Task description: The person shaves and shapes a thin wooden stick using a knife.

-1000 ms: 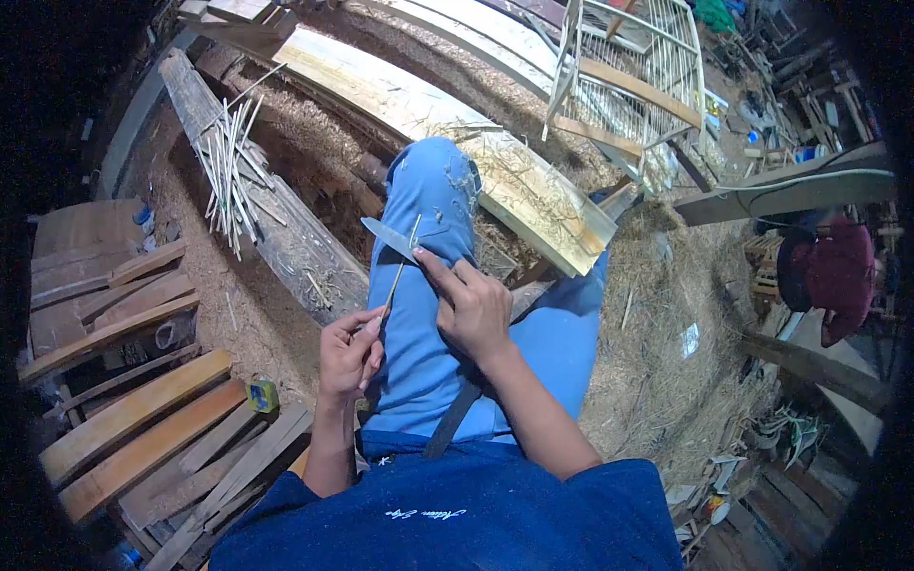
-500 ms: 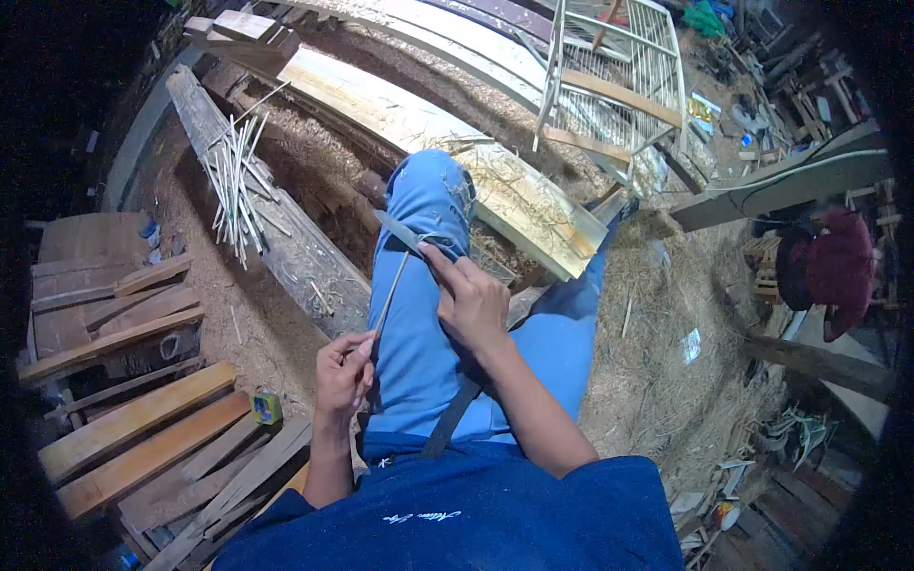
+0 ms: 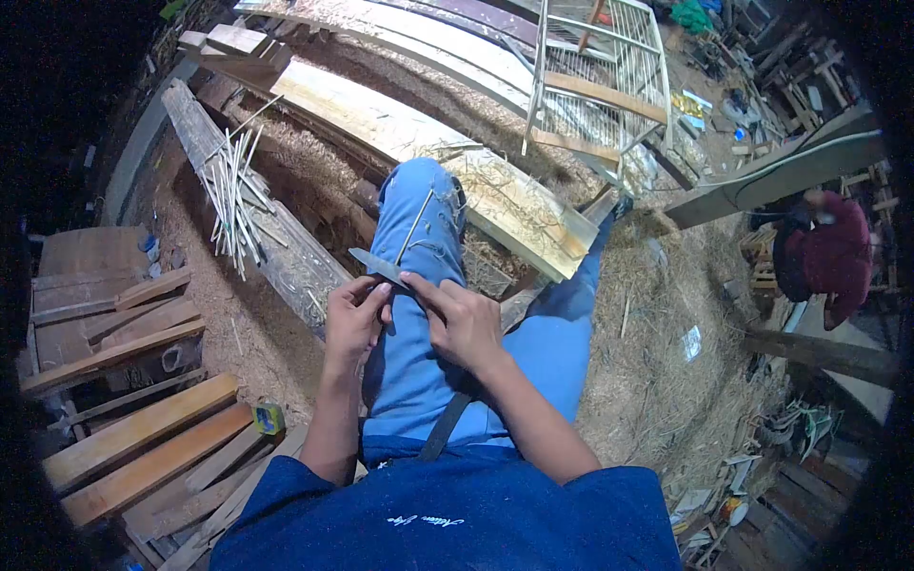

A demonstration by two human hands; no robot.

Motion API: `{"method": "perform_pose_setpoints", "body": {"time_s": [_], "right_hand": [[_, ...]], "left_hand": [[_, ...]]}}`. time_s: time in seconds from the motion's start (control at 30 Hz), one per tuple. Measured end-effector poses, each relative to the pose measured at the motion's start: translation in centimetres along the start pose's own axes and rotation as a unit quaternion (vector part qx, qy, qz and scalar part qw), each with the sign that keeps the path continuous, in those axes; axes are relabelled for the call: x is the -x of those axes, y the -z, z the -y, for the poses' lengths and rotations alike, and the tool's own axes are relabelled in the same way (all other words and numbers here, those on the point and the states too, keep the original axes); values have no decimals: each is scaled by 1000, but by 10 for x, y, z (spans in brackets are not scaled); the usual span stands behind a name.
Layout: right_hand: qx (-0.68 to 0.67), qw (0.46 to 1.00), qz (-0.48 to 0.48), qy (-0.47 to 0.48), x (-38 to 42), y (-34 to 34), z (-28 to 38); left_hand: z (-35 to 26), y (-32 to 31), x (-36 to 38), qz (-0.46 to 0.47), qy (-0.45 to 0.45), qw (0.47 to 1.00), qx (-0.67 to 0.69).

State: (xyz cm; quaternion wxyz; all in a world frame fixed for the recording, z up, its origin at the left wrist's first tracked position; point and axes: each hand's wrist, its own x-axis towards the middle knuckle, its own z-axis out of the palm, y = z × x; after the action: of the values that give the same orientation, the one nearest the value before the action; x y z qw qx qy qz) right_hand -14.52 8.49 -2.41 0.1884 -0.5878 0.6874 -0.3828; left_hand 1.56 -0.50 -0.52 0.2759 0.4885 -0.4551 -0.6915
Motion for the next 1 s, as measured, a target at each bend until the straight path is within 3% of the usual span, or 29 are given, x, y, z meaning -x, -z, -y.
{"method": "perform_pose_setpoints", "body": {"time_s": [0.67,0.83,1.0], "right_hand": [[89,994,-63,-17,-8,-13,-8],[9,998,-60,-17,-11,-11,1],[13,999,-32,7,-3,-5,2]], "left_hand": [[29,59,87,-2,77,995,63],[22,46,75,-31,66,994,87],[2,11,27,-9,28,999,30]]}}
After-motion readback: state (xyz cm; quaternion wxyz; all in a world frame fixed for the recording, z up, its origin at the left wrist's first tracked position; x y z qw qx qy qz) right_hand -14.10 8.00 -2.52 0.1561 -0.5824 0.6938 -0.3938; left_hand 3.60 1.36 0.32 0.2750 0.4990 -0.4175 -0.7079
